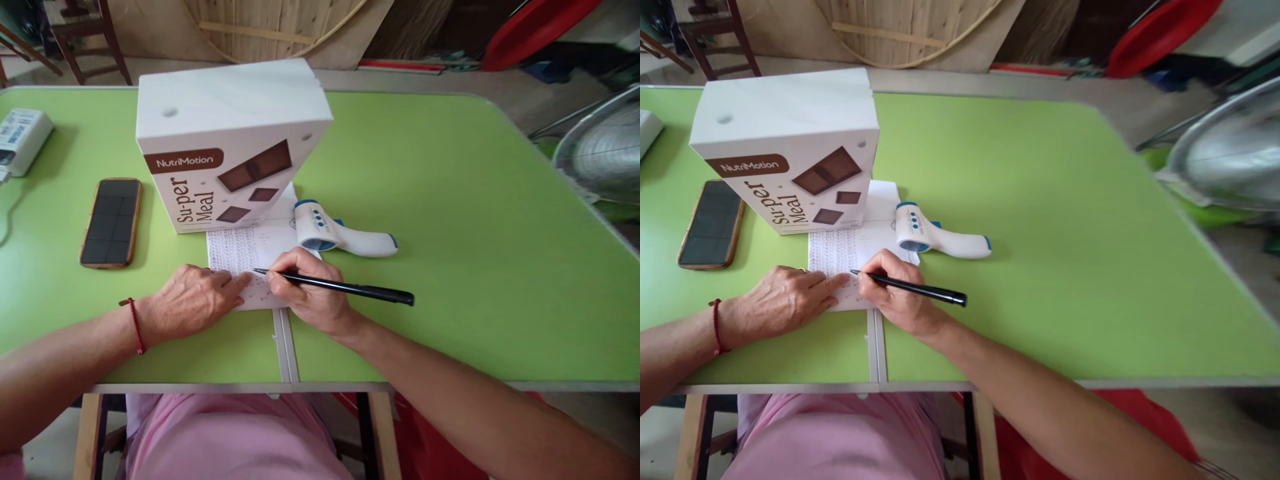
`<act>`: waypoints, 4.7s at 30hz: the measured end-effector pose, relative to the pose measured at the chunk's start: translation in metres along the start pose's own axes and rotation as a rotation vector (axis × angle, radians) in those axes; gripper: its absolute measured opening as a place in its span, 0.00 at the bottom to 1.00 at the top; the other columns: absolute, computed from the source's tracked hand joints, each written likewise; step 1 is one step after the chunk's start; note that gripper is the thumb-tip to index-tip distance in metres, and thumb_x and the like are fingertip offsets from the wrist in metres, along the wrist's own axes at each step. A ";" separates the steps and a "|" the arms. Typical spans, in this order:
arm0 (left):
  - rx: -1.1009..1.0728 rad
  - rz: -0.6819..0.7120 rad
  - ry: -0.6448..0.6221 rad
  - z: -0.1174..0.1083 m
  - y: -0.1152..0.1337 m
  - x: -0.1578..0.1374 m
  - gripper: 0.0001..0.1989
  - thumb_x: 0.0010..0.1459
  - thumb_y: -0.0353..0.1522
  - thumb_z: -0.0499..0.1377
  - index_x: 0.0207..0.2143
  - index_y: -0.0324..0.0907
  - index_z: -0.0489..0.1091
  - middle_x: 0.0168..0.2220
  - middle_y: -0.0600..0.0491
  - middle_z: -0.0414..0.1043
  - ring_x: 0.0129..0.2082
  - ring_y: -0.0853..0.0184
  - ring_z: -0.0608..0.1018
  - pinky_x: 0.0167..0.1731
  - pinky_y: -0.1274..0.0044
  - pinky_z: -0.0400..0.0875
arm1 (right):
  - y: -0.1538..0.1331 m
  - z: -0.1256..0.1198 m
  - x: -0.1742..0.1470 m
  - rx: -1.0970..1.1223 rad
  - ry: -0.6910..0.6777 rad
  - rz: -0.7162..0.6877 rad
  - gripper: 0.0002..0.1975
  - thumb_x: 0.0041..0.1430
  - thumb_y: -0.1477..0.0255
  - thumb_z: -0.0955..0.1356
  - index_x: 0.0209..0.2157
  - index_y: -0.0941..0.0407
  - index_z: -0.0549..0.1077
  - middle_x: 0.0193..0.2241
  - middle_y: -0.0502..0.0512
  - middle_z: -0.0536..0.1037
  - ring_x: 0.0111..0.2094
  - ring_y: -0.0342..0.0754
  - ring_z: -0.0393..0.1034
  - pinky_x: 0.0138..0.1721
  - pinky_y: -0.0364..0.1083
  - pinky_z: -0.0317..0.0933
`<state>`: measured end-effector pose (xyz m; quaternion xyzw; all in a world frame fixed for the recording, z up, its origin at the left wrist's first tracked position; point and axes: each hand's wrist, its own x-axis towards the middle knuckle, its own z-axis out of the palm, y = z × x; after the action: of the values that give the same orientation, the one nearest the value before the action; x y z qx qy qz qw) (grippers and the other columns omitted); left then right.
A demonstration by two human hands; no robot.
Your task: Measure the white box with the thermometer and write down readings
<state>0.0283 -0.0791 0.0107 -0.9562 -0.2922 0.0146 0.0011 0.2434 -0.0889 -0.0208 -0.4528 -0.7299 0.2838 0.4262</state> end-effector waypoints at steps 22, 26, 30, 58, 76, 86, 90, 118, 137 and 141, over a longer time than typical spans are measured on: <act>0.008 0.040 0.051 0.003 -0.002 -0.003 0.11 0.70 0.32 0.48 0.50 0.38 0.65 0.26 0.54 0.73 0.19 0.66 0.75 0.15 0.77 0.57 | -0.001 0.001 0.002 -0.009 -0.023 -0.005 0.09 0.59 0.69 0.67 0.26 0.53 0.66 0.18 0.45 0.70 0.18 0.41 0.63 0.19 0.41 0.59; 0.024 0.028 0.029 0.001 -0.002 -0.002 0.11 0.70 0.33 0.50 0.50 0.39 0.65 0.26 0.55 0.73 0.20 0.65 0.75 0.15 0.76 0.56 | -0.001 0.001 0.002 -0.018 0.030 -0.005 0.08 0.58 0.70 0.67 0.25 0.53 0.65 0.18 0.44 0.69 0.18 0.40 0.61 0.19 0.40 0.57; 0.017 0.031 0.027 0.000 -0.002 -0.002 0.12 0.70 0.33 0.49 0.51 0.38 0.64 0.27 0.54 0.73 0.20 0.65 0.76 0.15 0.76 0.56 | -0.003 0.001 0.002 -0.029 0.008 0.004 0.08 0.59 0.70 0.67 0.26 0.52 0.65 0.18 0.45 0.70 0.18 0.40 0.62 0.19 0.41 0.57; 0.064 0.034 0.028 -0.001 -0.005 -0.002 0.11 0.69 0.33 0.51 0.49 0.39 0.67 0.26 0.54 0.73 0.21 0.64 0.77 0.15 0.76 0.56 | 0.000 0.003 0.005 -0.091 0.049 -0.093 0.09 0.58 0.74 0.65 0.24 0.53 0.63 0.18 0.44 0.68 0.18 0.39 0.62 0.20 0.40 0.57; 0.066 0.036 -0.004 -0.002 -0.006 -0.003 0.13 0.70 0.33 0.48 0.52 0.39 0.65 0.27 0.53 0.74 0.22 0.64 0.77 0.16 0.76 0.58 | 0.002 0.000 0.006 -0.013 0.046 -0.054 0.09 0.58 0.73 0.66 0.24 0.53 0.62 0.17 0.43 0.67 0.17 0.39 0.61 0.18 0.40 0.55; 0.066 0.049 0.042 -0.001 -0.007 -0.004 0.13 0.70 0.33 0.48 0.53 0.38 0.65 0.26 0.54 0.73 0.20 0.65 0.76 0.15 0.76 0.56 | 0.001 -0.001 0.007 -0.004 0.095 -0.055 0.09 0.56 0.75 0.65 0.24 0.53 0.62 0.16 0.43 0.67 0.15 0.38 0.59 0.16 0.39 0.53; 0.057 0.045 0.031 -0.001 -0.007 -0.003 0.13 0.70 0.33 0.47 0.52 0.38 0.65 0.26 0.53 0.73 0.20 0.66 0.76 0.15 0.77 0.56 | 0.001 -0.001 0.007 0.023 0.080 -0.063 0.08 0.57 0.74 0.66 0.25 0.53 0.64 0.16 0.43 0.69 0.15 0.37 0.59 0.15 0.39 0.52; 0.036 0.018 -0.048 -0.005 -0.004 -0.002 0.13 0.70 0.33 0.50 0.52 0.39 0.66 0.29 0.53 0.75 0.23 0.64 0.78 0.16 0.77 0.59 | 0.002 -0.001 0.006 -0.006 0.030 -0.037 0.09 0.58 0.71 0.66 0.25 0.53 0.64 0.17 0.43 0.69 0.17 0.39 0.60 0.17 0.40 0.54; -0.246 -0.021 0.708 -0.008 -0.022 -0.008 0.03 0.69 0.33 0.52 0.39 0.44 0.62 0.28 0.57 0.69 0.23 0.72 0.72 0.23 0.78 0.66 | 0.016 -0.022 0.009 -0.453 -0.004 -0.360 0.16 0.65 0.81 0.61 0.47 0.54 0.74 0.36 0.57 0.76 0.36 0.48 0.73 0.35 0.48 0.72; -0.316 -0.334 1.217 -0.013 -0.044 -0.006 0.13 0.63 0.43 0.57 0.44 0.49 0.58 0.39 0.52 0.61 0.38 0.62 0.72 0.40 0.64 0.71 | 0.026 -0.026 0.006 -0.640 -0.105 -0.350 0.25 0.61 0.87 0.57 0.55 0.57 0.71 0.40 0.61 0.76 0.37 0.50 0.72 0.34 0.50 0.74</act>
<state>-0.0012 -0.0461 0.0245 -0.7239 -0.3826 -0.5734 0.0281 0.2761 -0.0719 -0.0267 -0.4162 -0.8691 -0.0133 0.2669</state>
